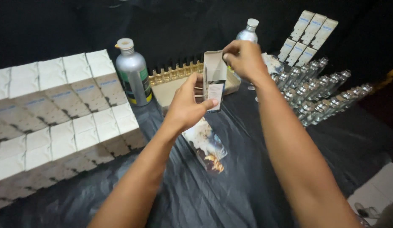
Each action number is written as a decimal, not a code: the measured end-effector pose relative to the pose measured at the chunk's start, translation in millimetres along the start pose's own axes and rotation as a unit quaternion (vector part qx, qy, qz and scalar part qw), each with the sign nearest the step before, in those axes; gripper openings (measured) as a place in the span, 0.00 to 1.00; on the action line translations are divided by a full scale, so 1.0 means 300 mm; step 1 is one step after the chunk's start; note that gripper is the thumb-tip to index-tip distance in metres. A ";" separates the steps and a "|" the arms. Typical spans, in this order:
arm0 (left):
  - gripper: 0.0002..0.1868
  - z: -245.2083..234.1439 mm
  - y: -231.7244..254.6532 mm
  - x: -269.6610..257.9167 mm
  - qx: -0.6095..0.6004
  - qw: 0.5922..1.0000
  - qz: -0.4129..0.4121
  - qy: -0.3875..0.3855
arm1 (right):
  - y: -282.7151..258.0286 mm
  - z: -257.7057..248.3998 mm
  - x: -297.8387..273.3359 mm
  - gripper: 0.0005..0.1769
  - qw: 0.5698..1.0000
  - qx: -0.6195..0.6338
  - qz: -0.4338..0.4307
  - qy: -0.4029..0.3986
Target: The person folds cardboard boxes by hand and inserts small perfume bottles into them, one by one, before stacking the finished boxes on a table.
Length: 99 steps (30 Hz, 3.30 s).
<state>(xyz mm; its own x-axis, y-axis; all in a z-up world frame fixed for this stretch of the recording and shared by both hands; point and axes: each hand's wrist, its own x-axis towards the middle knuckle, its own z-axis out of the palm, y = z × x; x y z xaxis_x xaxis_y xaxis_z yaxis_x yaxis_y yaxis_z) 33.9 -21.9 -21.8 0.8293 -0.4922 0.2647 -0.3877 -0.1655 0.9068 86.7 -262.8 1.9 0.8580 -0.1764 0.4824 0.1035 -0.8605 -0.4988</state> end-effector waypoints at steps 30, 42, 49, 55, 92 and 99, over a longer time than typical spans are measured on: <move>0.24 -0.021 -0.065 -0.103 0.099 0.994 -0.040 -0.022 | -0.262 -0.144 0.000 0.07 0.968 0.028 -0.200 0.151; 0.23 -0.188 -0.110 -0.498 0.138 0.989 -0.041 0.016 | -0.747 -0.274 -0.563 0.08 0.964 0.117 -0.233 -0.058; 0.28 -0.246 -0.125 -0.620 0.018 0.999 -0.017 0.044 | -0.754 -0.126 -0.637 0.10 0.940 0.138 -0.289 -0.117; 0.25 -0.250 -0.139 -0.658 0.027 0.998 0.000 0.058 | -0.758 0.002 -0.642 0.08 0.931 0.039 -0.312 -0.184; 0.22 -0.225 -0.196 -0.730 0.021 0.961 0.218 0.170 | -0.520 0.201 -0.815 0.16 0.899 0.347 -0.242 -0.112; 0.15 -0.241 -0.173 -0.732 0.040 0.958 0.226 0.169 | -0.499 0.200 -0.792 0.22 0.887 0.408 -0.166 -0.140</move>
<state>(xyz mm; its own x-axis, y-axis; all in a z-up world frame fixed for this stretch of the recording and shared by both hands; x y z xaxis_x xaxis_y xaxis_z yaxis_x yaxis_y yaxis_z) -99.0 156.6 -103.3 0.6466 -0.2259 0.7286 -0.7570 -0.0725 0.6493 -102.5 -63.4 -81.3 0.7919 0.2462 0.5588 0.6048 -0.1894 -0.7736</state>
